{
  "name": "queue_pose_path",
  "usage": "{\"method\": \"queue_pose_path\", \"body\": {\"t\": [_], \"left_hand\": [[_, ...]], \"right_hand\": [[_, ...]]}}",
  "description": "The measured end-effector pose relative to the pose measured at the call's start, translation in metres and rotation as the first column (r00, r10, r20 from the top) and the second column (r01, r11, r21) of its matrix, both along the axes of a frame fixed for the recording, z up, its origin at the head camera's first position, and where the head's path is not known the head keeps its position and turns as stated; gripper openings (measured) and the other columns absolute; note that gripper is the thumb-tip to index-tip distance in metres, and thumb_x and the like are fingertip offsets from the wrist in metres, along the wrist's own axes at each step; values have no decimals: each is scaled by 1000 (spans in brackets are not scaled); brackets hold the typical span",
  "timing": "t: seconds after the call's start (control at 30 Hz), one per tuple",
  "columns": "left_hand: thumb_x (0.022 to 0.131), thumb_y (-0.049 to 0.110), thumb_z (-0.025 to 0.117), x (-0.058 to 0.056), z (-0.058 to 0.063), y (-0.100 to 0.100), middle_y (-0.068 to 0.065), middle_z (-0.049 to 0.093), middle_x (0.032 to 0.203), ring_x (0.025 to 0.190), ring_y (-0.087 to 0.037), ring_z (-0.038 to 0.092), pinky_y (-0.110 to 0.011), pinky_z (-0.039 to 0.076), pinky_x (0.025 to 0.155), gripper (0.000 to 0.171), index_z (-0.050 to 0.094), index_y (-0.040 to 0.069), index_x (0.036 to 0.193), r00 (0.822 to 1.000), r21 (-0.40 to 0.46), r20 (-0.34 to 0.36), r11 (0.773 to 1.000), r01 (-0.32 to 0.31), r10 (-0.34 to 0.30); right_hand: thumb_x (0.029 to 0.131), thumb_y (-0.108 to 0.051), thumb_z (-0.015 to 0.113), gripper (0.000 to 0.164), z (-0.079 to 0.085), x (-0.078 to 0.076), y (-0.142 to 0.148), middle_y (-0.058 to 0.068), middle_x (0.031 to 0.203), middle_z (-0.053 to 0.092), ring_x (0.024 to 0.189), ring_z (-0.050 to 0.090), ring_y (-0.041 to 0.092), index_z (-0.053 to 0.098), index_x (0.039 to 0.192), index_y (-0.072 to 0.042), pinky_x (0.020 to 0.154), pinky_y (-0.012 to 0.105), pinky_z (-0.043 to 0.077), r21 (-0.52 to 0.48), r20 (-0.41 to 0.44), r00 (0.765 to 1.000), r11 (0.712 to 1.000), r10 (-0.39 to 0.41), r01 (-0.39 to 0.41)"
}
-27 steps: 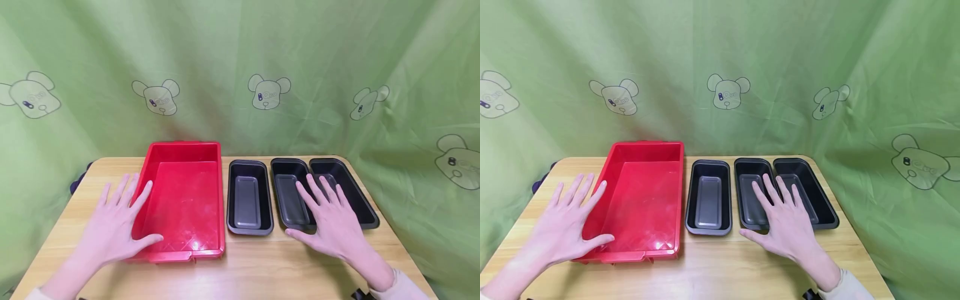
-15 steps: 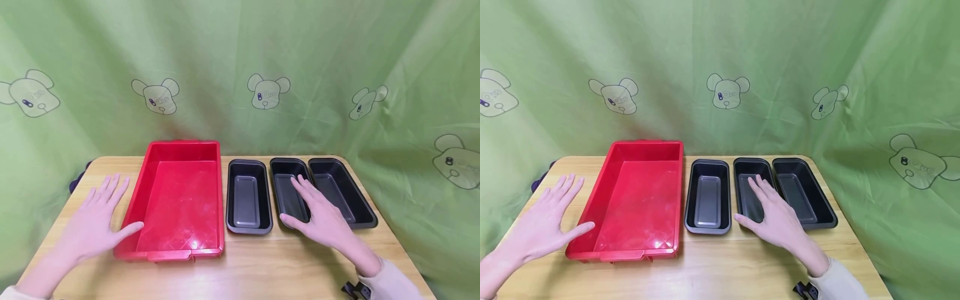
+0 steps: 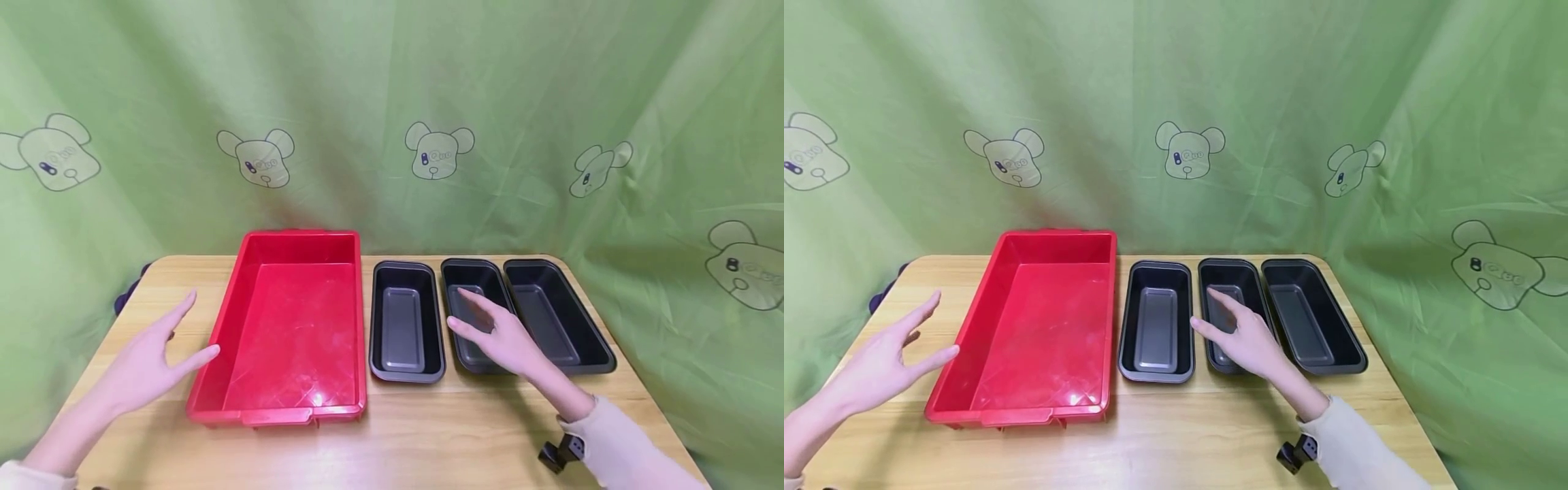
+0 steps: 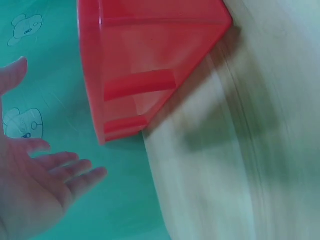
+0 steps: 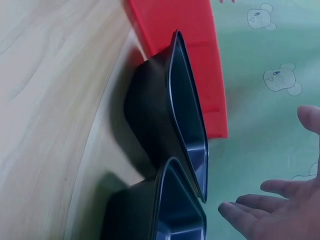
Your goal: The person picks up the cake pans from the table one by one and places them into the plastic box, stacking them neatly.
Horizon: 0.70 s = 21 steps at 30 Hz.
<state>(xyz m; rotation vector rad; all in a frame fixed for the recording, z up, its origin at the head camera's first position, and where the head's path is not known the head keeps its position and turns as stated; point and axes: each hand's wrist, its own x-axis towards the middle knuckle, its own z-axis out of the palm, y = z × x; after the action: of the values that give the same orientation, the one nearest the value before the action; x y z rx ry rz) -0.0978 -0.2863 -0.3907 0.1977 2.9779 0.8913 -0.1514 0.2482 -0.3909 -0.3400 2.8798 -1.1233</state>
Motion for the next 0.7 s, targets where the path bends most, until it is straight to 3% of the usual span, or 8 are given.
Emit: {"method": "queue_pose_path", "body": {"t": [0.1,0.23,0.33,0.5,0.7], "left_hand": [[97,47,73,-2,-4,-2,-30,36,167,137,-58,52,-68,48,108,101,13,12,171,1000,61,16,998,2,-3],[98,41,76,-5,-8,-4,-31,41,164,142,-54,50,-32,58,104,100,15,6,169,999,152,38,988,19,-25],[98,39,75,-6,-12,-4,-30,42,163,142,-52,51,-17,59,97,98,16,4,169,997,203,72,979,18,-33],[99,34,74,-7,-19,-3,-31,46,160,139,-50,55,-17,62,90,93,21,-2,166,994,244,104,970,15,-42],[99,28,75,-8,-26,-1,-33,56,150,130,-49,63,-11,58,83,87,27,-7,163,992,248,118,969,4,-34]], "right_hand": [[103,-44,67,72,1,-8,-2,22,162,49,146,53,42,43,161,-8,120,57,47,-101,98,995,995,-7,17],[105,-40,64,72,2,-17,-5,26,162,47,147,52,42,39,162,-3,118,50,50,-272,256,967,960,5,67],[106,-39,63,72,2,-23,-7,28,162,46,148,50,44,37,162,-2,116,44,52,-370,361,933,920,16,127],[106,-35,62,72,1,-32,-12,29,161,46,146,51,44,35,162,1,114,42,55,-429,453,891,880,13,205],[105,-26,63,69,-5,-40,-18,30,158,49,138,61,37,34,161,3,111,40,58,-424,495,869,872,-5,246]]}}
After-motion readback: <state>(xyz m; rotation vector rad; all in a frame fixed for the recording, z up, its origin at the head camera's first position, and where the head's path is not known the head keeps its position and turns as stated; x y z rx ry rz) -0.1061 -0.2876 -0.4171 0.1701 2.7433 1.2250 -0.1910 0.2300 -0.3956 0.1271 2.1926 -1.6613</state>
